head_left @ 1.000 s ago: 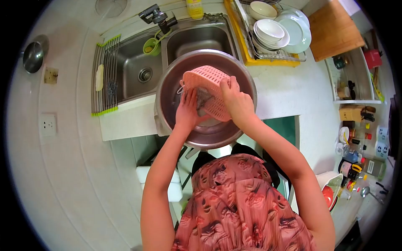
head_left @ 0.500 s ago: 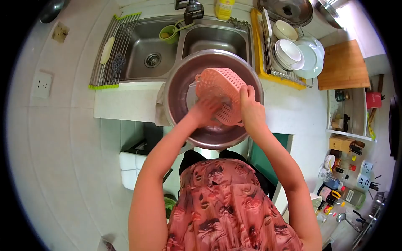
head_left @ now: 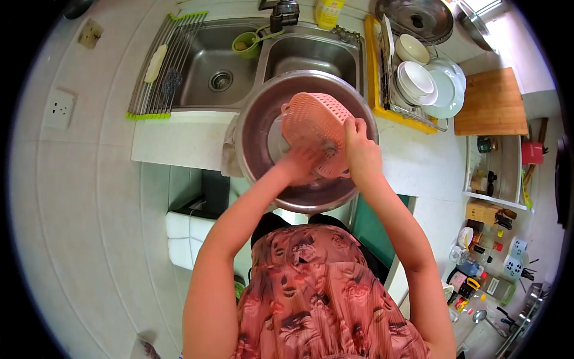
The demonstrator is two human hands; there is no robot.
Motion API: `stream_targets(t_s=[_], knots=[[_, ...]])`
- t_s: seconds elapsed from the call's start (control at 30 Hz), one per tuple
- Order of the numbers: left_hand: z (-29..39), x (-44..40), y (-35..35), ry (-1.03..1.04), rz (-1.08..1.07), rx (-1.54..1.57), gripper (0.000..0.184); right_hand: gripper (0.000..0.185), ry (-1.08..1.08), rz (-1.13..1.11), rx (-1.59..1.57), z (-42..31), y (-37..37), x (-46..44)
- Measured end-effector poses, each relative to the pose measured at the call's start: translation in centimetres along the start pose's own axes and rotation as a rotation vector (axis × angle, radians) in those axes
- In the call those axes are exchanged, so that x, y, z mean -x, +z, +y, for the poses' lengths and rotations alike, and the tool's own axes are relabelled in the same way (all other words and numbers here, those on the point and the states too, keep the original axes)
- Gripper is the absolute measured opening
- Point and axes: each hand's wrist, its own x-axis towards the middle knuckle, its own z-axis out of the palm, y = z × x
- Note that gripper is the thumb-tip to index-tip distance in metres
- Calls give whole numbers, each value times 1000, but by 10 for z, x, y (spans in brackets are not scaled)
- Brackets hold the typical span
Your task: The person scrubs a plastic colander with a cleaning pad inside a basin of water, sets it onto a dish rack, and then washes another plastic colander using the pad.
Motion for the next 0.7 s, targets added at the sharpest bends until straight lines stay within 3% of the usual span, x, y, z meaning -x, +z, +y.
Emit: stream_targets(t_s=[0.13,0.2,0.27,0.4,0.5,0.6,0.7], knots=[[-21,14,-25,-180,12,-233,91,50,-82,55,-35,13,3,-11],[-20,9,-16,-226,14,-175,91,63,-86,89,-430,24,-6,-12],[-17,8,-14,-254,10,-98,91,86,60,-27,-1030,31,-22,-4],[-21,2,-15,-269,-6,40,91,89,73,-47,-1215,51,58,30],[-11,0,-19,-279,-12,84,93,81,60,-17,-895,35,87,32],[0,-8,-13,-223,87,302,95,70,116,220,-725,31,119,16],[26,-19,-8,-110,229,417,97,70,210,150,-843,5,64,13]])
